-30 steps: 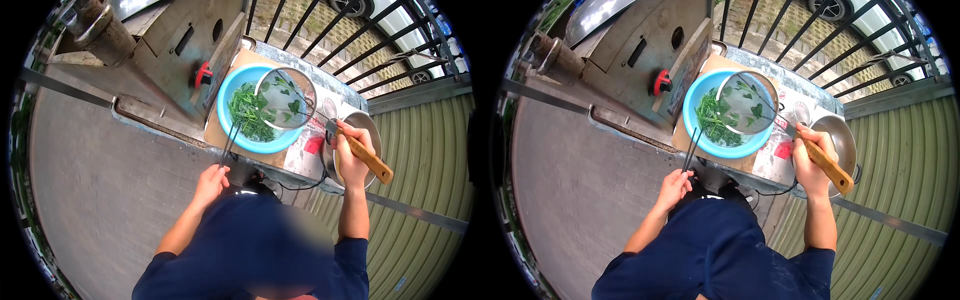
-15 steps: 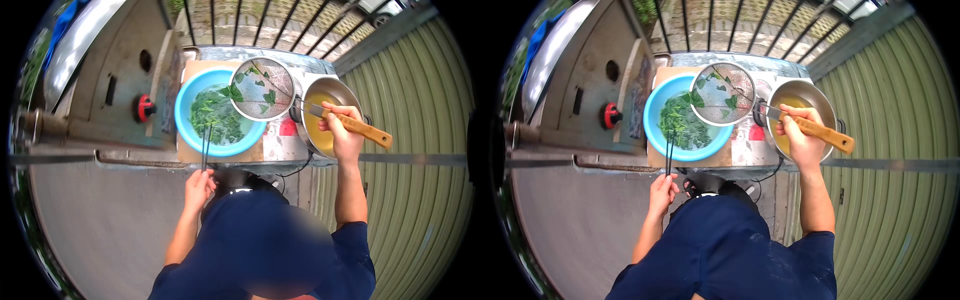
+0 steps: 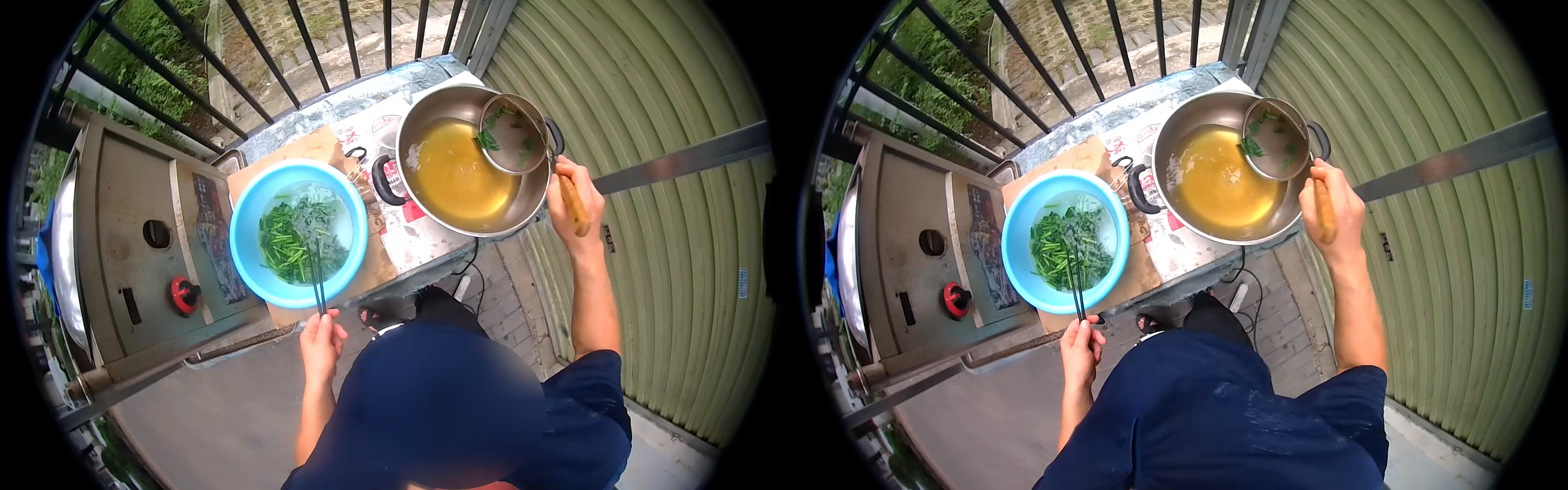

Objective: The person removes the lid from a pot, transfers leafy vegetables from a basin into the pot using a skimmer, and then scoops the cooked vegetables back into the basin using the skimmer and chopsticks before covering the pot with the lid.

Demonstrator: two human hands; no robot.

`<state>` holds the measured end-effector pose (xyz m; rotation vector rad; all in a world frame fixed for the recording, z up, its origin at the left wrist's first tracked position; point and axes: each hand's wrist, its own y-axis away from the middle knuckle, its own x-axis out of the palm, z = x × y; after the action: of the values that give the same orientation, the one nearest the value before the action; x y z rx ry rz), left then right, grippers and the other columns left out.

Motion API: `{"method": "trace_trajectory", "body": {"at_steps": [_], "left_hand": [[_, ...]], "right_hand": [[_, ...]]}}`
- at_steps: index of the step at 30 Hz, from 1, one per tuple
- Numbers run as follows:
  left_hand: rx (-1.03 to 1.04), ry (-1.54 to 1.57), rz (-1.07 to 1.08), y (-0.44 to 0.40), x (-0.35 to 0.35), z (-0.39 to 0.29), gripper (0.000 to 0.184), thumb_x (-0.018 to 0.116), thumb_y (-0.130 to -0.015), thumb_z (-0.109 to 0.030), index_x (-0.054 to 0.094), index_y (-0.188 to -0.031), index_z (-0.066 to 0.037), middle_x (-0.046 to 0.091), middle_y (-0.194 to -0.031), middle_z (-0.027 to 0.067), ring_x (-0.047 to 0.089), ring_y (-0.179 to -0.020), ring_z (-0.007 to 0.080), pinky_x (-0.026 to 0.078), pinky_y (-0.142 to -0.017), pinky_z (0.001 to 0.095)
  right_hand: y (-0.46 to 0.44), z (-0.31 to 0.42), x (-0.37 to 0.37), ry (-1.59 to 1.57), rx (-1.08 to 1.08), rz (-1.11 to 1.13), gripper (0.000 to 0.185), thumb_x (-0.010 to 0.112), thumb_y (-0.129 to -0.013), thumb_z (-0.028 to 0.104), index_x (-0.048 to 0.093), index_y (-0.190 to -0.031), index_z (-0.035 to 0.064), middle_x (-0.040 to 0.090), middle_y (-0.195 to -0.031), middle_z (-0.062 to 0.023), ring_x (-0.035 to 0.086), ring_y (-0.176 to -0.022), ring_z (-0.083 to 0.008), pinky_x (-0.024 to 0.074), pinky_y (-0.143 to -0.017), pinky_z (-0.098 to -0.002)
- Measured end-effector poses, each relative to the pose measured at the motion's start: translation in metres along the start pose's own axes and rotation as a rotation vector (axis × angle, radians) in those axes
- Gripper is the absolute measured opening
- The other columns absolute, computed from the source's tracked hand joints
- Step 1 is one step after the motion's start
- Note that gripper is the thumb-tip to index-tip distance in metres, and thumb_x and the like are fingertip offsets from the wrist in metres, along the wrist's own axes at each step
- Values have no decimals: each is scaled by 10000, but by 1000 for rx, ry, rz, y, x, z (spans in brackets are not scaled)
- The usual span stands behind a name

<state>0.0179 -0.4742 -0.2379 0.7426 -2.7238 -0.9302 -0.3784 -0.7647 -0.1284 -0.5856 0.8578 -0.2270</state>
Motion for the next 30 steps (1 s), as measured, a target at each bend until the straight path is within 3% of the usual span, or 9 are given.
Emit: {"method": "trace_trajectory", "body": {"at_steps": [3, 8, 14, 16, 17, 20, 24, 29, 30], "left_hand": [[-41, -6, -16, 2, 12, -1, 246, 522, -1130, -226, 691, -1187, -56, 660, -707, 13, 424, -459, 45, 298, -418, 217], [-72, -35, -23, 4, 28, -1, 244, 527, -1130, -228, 691, -1189, -57, 663, -711, 15, 434, -463, 47, 303, -417, 215], [-80, -40, -27, 4, 39, -3, 240, 527, -1131, -230, 695, -1190, -68, 663, -714, 13, 436, -465, 47, 306, -418, 213], [-98, -46, -30, 4, 43, -5, 240, 524, -1132, -226, 695, -1191, -69, 661, -713, 13, 438, -466, 48, 305, -418, 213], [-99, -49, -35, 5, 44, -7, 240, 524, -1132, -226, 695, -1191, -69, 661, -713, 13, 438, -466, 48, 305, -418, 213], [-94, -47, -35, 5, 46, -10, 243, 526, -1133, -231, 695, -1193, -68, 659, -715, 11, 437, -464, 49, 303, -418, 212], [-72, -45, -42, 6, 49, -11, 250, 524, -1136, -241, 693, -1194, -66, 657, -718, 11, 438, -463, 49, 301, -417, 214], [-75, -44, -47, 7, 50, -9, 254, 517, -1138, -239, 691, -1197, -64, 656, -716, 10, 437, -460, 50, 301, -415, 216], [-73, -52, -48, 6, 49, -9, 254, 515, -1138, -239, 691, -1198, -65, 655, -715, 9, 437, -460, 50, 302, -415, 216]], "right_hand": [[-1, -15, 2, 190, -336, 99, 220, 740, -862, 1, 674, -1072, 4, 764, -1140, -236, 770, -973, -382, 640, -850, -436], [0, -21, 2, 256, -405, 224, 254, 767, -850, 39, 663, -1080, 6, 758, -1180, -216, 762, -916, -364, 636, -821, -426], [3, -16, 0, -106, 34, 295, 186, 742, -906, 68, 659, -1064, 11, 759, -931, -148, 766, -851, -285, 610, -746, -382], [9, -25, 15, -318, 360, 388, 160, 725, -938, 84, 655, -1061, 7, 730, -820, -78, 735, -762, -189, 569, -672, -333], [15, -33, 30, -432, 390, 333, 155, 724, -951, 97, 656, -1055, 4, 724, -798, -38, 689, -703, -118, 533, -631, -300], [15, -31, 50, -601, 589, 364, 150, 724, -955, 105, 662, -1051, 8, 730, -809, -60, 699, -680, -118, 545, -637, -296], [4, -35, 49, -741, 616, 271, 121, 710, -978, 54, 672, -1070, -14, 739, -875, -86, 723, -694, -117, 592, -634, -265], [-31, -32, 8, -810, 592, 175, 128, 673, -1001, 14, 648, -1099, -64, 759, -1154, -217, 739, -753, -155, 625, -658, -274], [-38, -32, -1, -776, 527, 160, 125, 674, -1001, 17, 652, -1102, -53, 762, -1158, -196, 738, -770, -150, 626, -673, -274]]}}
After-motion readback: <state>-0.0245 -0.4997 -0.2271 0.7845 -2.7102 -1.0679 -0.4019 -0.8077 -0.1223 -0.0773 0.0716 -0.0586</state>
